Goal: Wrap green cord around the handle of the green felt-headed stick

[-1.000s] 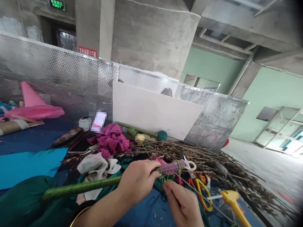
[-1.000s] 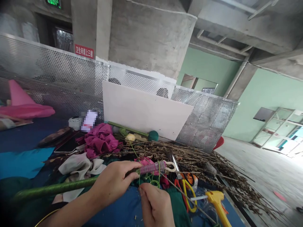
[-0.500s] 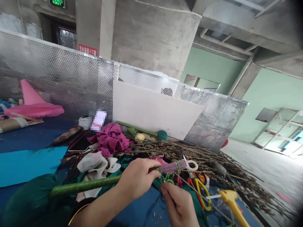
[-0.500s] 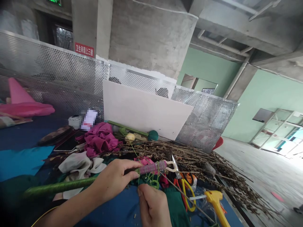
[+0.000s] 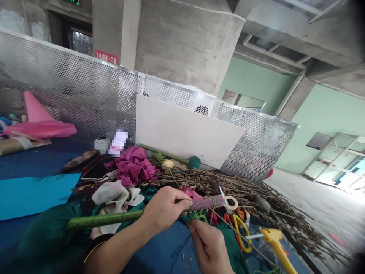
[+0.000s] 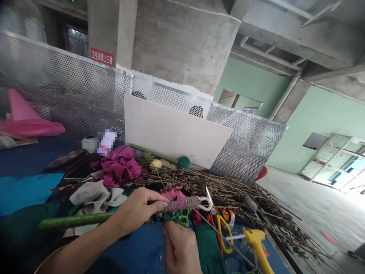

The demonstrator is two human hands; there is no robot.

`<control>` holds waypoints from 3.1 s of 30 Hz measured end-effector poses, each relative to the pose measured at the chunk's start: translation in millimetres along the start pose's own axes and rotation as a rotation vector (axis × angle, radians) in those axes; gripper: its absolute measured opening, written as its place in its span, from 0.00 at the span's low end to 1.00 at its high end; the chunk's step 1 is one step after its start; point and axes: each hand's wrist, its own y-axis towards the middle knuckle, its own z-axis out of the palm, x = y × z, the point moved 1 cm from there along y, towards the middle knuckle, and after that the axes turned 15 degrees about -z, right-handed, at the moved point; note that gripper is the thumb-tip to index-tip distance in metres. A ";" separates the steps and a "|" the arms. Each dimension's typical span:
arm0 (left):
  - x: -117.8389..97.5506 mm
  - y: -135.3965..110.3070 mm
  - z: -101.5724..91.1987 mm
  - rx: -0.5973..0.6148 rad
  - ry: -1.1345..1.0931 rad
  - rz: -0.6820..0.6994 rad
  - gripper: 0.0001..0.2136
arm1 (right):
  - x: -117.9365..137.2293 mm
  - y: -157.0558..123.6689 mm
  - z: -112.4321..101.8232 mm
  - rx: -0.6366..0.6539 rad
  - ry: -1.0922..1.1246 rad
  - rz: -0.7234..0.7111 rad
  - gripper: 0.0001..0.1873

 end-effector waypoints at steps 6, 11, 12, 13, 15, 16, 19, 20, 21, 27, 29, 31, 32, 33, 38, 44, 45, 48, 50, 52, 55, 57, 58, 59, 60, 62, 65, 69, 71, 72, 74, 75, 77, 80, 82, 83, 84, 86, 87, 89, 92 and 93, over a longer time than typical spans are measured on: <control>7.0 6.0 -1.7 0.150 -0.187 -0.037 0.17 | 7.9 0.4 -3.7 -0.049 0.094 0.094 0.18; 5.5 4.4 5.8 0.032 -0.056 0.058 0.14 | 16.5 -1.8 -8.4 -0.148 0.118 0.126 0.19; 5.0 3.4 8.8 -0.003 -0.021 0.071 0.14 | 18.1 -1.7 -10.3 -0.160 0.122 0.136 0.18; 4.8 2.4 12.0 -0.038 0.016 0.081 0.14 | 19.5 -1.3 -12.7 -0.169 0.129 0.144 0.18; 4.8 0.3 18.5 -0.101 0.099 0.094 0.14 | 21.5 0.4 -18.6 -0.182 0.143 0.151 0.16; 5.0 -0.8 21.5 -0.129 0.145 0.108 0.14 | 22.0 1.5 -21.9 -0.189 0.147 0.153 0.16; 6.0 -3.7 28.9 -0.194 0.280 0.166 0.14 | 21.8 4.6 -31.3 -0.203 0.160 0.166 0.15; 6.4 -4.7 30.9 -0.205 0.325 0.186 0.14 | 21.4 5.3 -33.8 -0.206 0.163 0.172 0.14; 6.8 -5.6 32.9 -0.212 0.370 0.208 0.14 | 21.0 5.9 -35.7 -0.208 0.164 0.178 0.14; 6.1 -10.3 42.0 -0.185 0.557 0.390 0.18 | 19.7 9.5 -40.3 -0.146 0.153 0.135 0.14; 4.6 -11.2 41.7 -0.158 0.574 0.419 0.18 | 19.7 11.0 -41.6 -0.076 0.165 0.086 0.16; 3.1 -11.5 39.3 -0.153 0.556 0.404 0.16 | 19.6 12.1 -43.6 -0.007 0.178 0.049 0.18; 2.7 -11.3 37.6 -0.158 0.536 0.384 0.15 | 19.6 12.3 -44.9 0.012 0.183 0.041 0.19; 2.4 -10.9 35.9 -0.171 0.513 0.363 0.14 | 19.8 12.3 -46.0 0.015 0.185 0.039 0.20; 3.5 -6.9 29.8 -0.213 0.385 0.273 0.11 | 22.6 10.5 -45.6 -0.046 0.180 0.048 0.19; 3.6 -4.3 23.1 -0.203 0.270 0.192 0.11 | 24.3 6.6 -35.5 -0.035 0.207 0.065 0.17; 3.0 -4.7 21.8 -0.195 0.252 0.181 0.11 | 24.2 5.8 -34.6 -0.036 0.211 0.075 0.17; 0.5 -6.1 18.0 -0.162 0.213 0.152 0.11 | 23.8 4.0 -33.6 -0.056 0.223 0.101 0.17; -1.6 -6.7 15.7 -0.148 0.198 0.139 0.11 | 23.6 3.3 -33.6 -0.069 0.228 0.110 0.18; -3.3 -6.8 13.5 -0.143 0.182 0.127 0.11 | 23.2 3.0 -33.6 -0.084 0.233 0.112 0.18; -4.1 -6.5 10.7 -0.130 0.143 0.115 0.12 | 22.7 2.4 -33.3 -0.106 0.232 0.111 0.18; -3.5 -6.2 9.6 -0.116 0.119 0.115 0.13 | 22.6 2.0 -33.2 -0.110 0.228 0.117 0.17; -2.9 -6.1 9.3 -0.110 0.111 0.116 0.14 | 22.6 1.7 -33.1 -0.110 0.224 0.123 0.17; -2.2 -5.9 9.2 -0.105 0.106 0.117 0.14 | 22.7 1.4 -33.0 -0.109 0.219 0.130 0.17; -1.4 -5.8 9.1 -0.106 0.102 0.118 0.14 | 22.8 1.2 -33.0 -0.109 0.216 0.136 0.18; 0.0 -5.6 9.2 -0.111 0.095 0.122 0.14 | 23.0 0.7 -32.7 -0.108 0.212 0.146 0.18; 0.7 -6.2 9.3 -0.120 0.082 0.125 0.14 | 22.5 -0.3 -31.7 -0.099 0.218 0.157 0.17; -1.3 -8.4 8.6 -0.120 0.069 0.119 0.14 | 20.1 -2.0 -28.4 -0.063 0.209 0.139 0.16; -3.1 -9.2 7.1 -0.114 0.057 0.113 0.14 | 17.8 -2.8 -26.0 -0.043 0.198 0.118 0.16; -4.0 -9.4 6.1 -0.106 0.049 0.109 0.15 | 16.3 -3.2 -24.6 -0.034 0.191 0.103 0.16; -5.3 -9.3 3.8 -0.074 0.025 0.100 0.15 | 12.3 -4.0 -21.8 -0.016 0.169 0.069 0.15; -5.6 -9.1 2.7 -0.056 0.010 0.098 0.15 | 9.8 -4.4 -20.3 -0.008 0.150 0.051 0.14; -5.7 -8.7 1.0 -0.025 -0.021 0.099 0.15 | 4.5 -5.4 -17.4 0.010 0.098 0.021 0.13; -4.6 -7.8 0.4 -0.007 -0.038 0.097 0.15 | -1.7 -7.1 -13.9 0.021 0.015 -0.017 0.13; -3.9 -7.1 0.6 -0.011 -0.032 0.089 0.14 | -3.4 -8.1 -12.8 0.021 -0.006 -0.035 0.12; -3.7 -6.8 0.6 -0.017 -0.029 0.085 0.14 | -3.7 -8.5 -12.7 0.026 -0.006 -0.038 0.12; -3.7 -6.5 0.5 -0.021 -0.028 0.081 0.14 | -3.8 -8.8 -12.7 0.035 -0.002 -0.037 0.12; -4.0 -6.0 -0.4 -0.022 -0.027 0.073 0.14 | -3.9 -9.1 -13.1 0.058 0.010 -0.028 0.13; -4.2 -5.8 -1.0 -0.010 -0.028 0.068 0.14 | -4.1 -8.8 -13.2 0.059 0.015 -0.023 0.14; -4.8 -5.4 -2.0 0.037 -0.035 0.059 0.13 | -5.0 -7.6 -12.7 0.032 0.042 -0.008 0.15; -5.9 -5.1 -2.1 0.129 -0.077 0.047 0.11 | -7.1 -4.6 -10.0 -0.065 0.166 0.077 0.18; -6.2 -5.1 -1.4 0.147 -0.091 0.042 0.10 | -7.7 -3.7 -8.6 -0.095 0.229 0.130 0.18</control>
